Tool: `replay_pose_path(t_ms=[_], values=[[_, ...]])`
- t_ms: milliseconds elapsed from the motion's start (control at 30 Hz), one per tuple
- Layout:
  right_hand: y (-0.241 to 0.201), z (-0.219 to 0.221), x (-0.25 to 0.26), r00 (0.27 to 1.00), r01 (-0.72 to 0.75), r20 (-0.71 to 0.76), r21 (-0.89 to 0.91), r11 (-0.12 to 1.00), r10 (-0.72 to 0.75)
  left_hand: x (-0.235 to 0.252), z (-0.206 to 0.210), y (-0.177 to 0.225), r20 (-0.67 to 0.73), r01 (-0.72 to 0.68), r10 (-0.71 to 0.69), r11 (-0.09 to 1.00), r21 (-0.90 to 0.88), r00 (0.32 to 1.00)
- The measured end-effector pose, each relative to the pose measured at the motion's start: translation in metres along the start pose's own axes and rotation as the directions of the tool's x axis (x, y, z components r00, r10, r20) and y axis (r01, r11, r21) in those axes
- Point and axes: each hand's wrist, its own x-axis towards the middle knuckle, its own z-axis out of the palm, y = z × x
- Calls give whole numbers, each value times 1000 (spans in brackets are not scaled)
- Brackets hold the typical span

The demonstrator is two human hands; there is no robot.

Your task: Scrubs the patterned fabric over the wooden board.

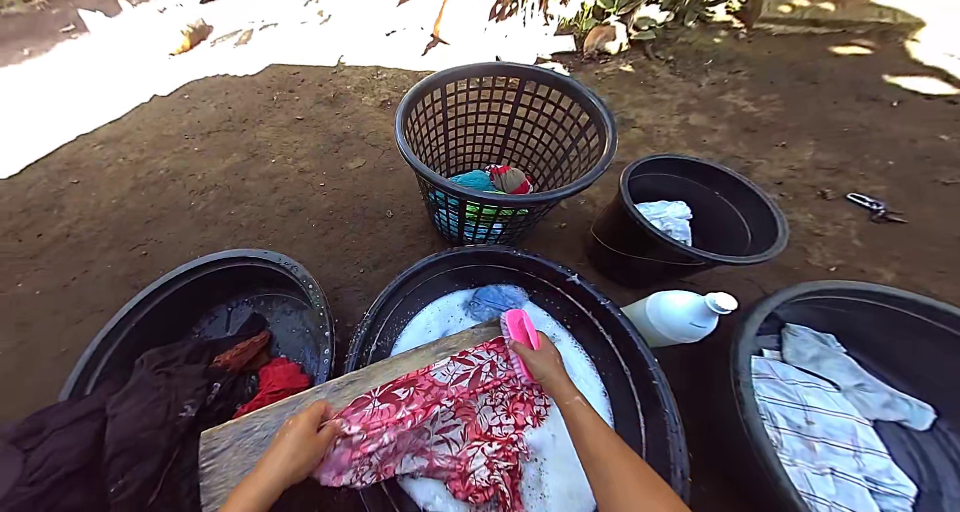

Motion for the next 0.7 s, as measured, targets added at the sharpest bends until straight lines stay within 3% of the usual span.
replay_pose_path(t_ms=[100, 200, 300, 400, 467, 533, 567, 633, 700], values=[[-49, -11, -44, 950, 106, 265, 232, 967, -168, 4, -27, 46, 95, -332, 322, 934, 130, 942], [-96, -17, -89, 811, 172, 349, 624, 762, -469, 8, -32, 114, 82, -536, 531, 842, 63, 843], [-130, -23, -118, 713, 216, 286, 779, 589, -640, -3, -27, 171, 107, -540, 543, 840, -58, 833], [-140, -42, -124, 634, 234, 248, 841, 488, -732, -26, -29, 191, 52, -518, 553, 806, -288, 832], [-135, -53, -116, 487, 207, 272, 887, 413, -830, -44, -35, 195, -33, -456, 530, 694, -557, 847], [-132, -57, -103, 258, 164, 291, 926, 339, -921, -65, -45, 203, -116, -435, 503, 583, -686, 857], [-134, -57, -102, 182, 149, 292, 935, 320, -939, -77, -53, 208, -148, -446, 501, 552, -705, 853], [-143, -59, -107, 145, 131, 293, 941, 311, -945, -104, -71, 220, -200, -484, 508, 521, -703, 838], [-144, -63, -106, 80, 224, 285, 929, 295, -955, -136, -93, 234, -268, -557, 536, 499, -664, 800]])
